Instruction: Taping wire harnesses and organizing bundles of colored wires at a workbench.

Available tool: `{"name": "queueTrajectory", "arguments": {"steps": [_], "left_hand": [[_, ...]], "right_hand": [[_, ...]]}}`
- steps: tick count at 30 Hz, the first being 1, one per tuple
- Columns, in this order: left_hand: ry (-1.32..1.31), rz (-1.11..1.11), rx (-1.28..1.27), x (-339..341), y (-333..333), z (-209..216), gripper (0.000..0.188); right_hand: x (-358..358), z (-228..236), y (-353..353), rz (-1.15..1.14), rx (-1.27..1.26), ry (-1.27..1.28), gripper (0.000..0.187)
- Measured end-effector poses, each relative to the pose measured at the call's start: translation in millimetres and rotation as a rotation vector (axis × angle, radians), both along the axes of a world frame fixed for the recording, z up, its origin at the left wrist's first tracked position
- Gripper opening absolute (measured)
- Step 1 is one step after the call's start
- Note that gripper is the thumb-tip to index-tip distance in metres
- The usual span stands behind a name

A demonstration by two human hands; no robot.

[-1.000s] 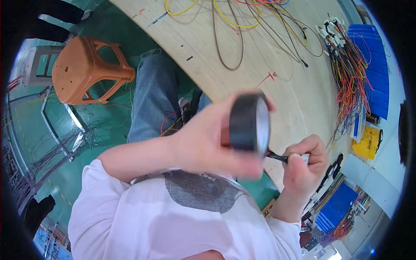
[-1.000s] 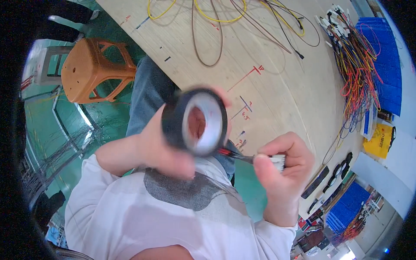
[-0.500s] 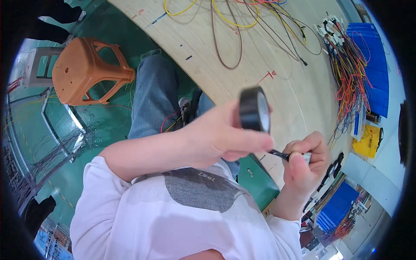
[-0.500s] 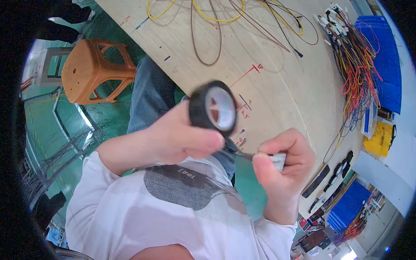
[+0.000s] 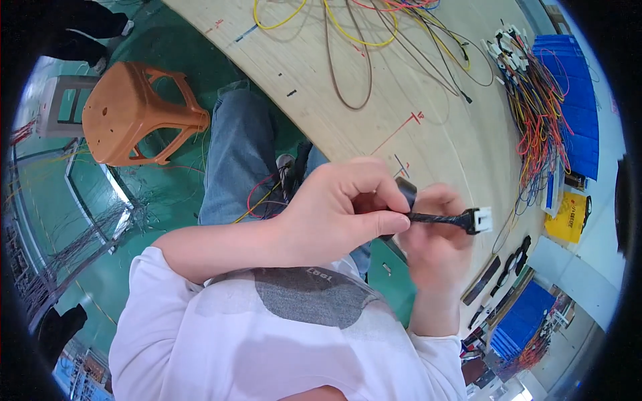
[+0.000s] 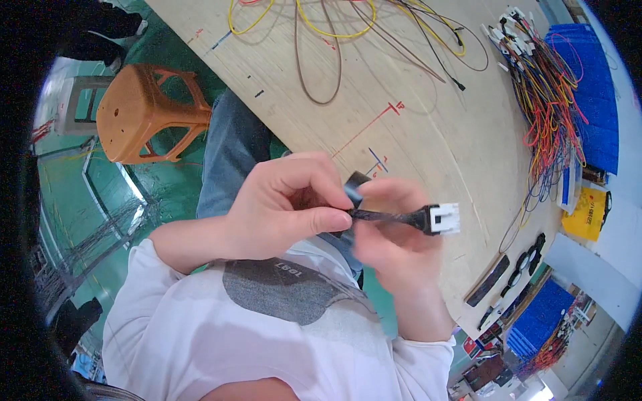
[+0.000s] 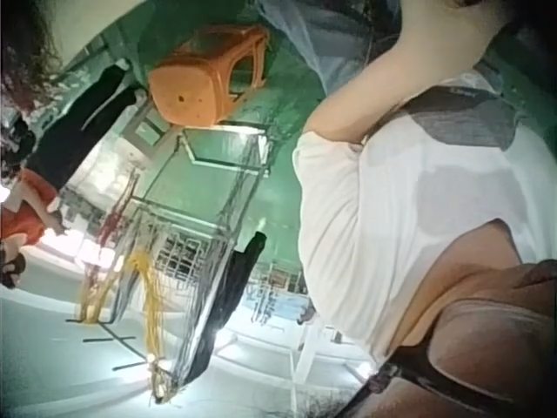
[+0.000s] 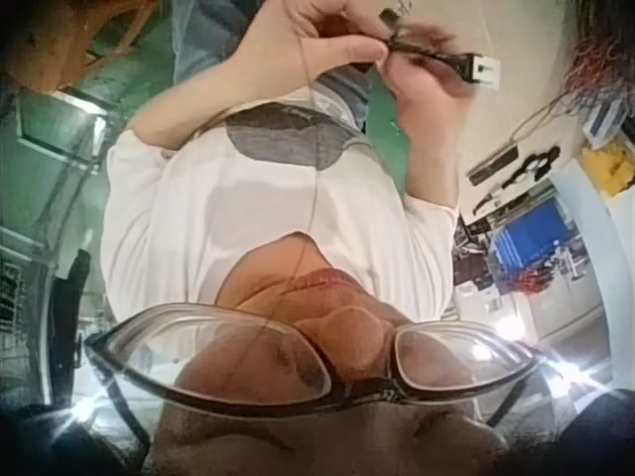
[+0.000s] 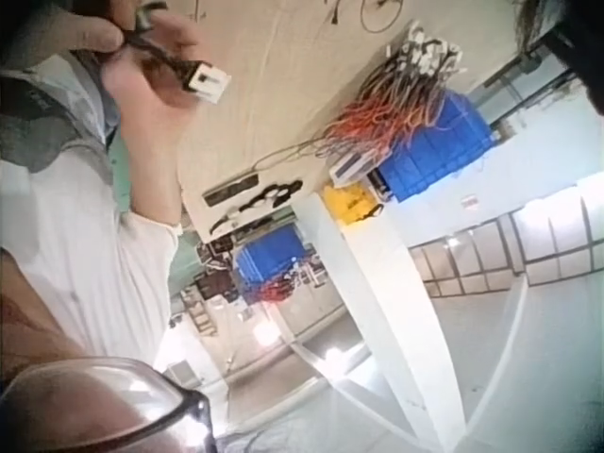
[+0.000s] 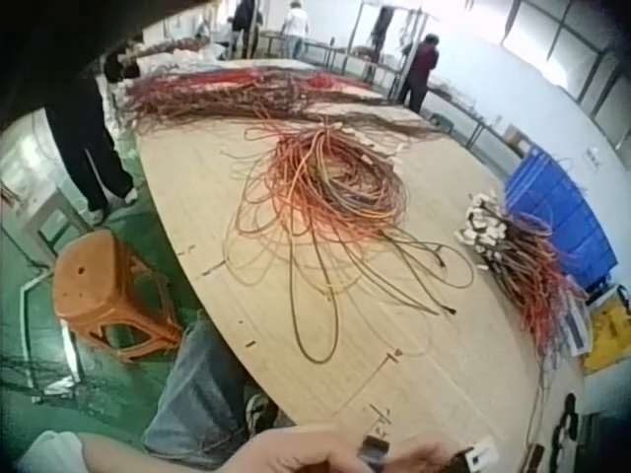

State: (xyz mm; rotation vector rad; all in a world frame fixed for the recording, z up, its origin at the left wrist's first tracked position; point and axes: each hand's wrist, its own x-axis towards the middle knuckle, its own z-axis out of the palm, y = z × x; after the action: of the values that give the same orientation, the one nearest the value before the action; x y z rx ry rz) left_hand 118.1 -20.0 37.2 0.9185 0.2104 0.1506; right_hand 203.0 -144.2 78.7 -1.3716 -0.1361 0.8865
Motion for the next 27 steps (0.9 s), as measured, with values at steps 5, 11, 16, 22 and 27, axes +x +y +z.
{"name": "queueTrajectory", "arguments": {"steps": [5, 11, 16, 22, 27], "left_hand": [[0.134, -0.048, 0.482, -5.7, 9.1, 3.7, 0.04], [0.225, -0.326, -0.512, 5.2, 23.3, 3.8, 0.035], [0.223, -0.045, -0.398, -3.5, 33.5, 19.0, 0.061], [-0.137, -0.05, 0.223, -10.2, 24.5, 0.7, 0.062], [0.146, 0.111, 0.538, 5.1, 19.6, 1.1, 0.052]], "right_hand": [[4.3, -11.3, 1.5, 0.193, 0.091, -0.592, 0.018], [2.0, -14.6, 11.4, 0.134, 0.168, -0.689, 0.014], [-4.5, -7.3, 8.4, 0.003, 0.19, -0.448, 0.007], [-2.8, 8.0, 15.0, -0.012, 0.077, -0.358, 0.005], [-6.5, -2.8, 22.6, -0.03, 0.117, -0.623, 0.007]]}}
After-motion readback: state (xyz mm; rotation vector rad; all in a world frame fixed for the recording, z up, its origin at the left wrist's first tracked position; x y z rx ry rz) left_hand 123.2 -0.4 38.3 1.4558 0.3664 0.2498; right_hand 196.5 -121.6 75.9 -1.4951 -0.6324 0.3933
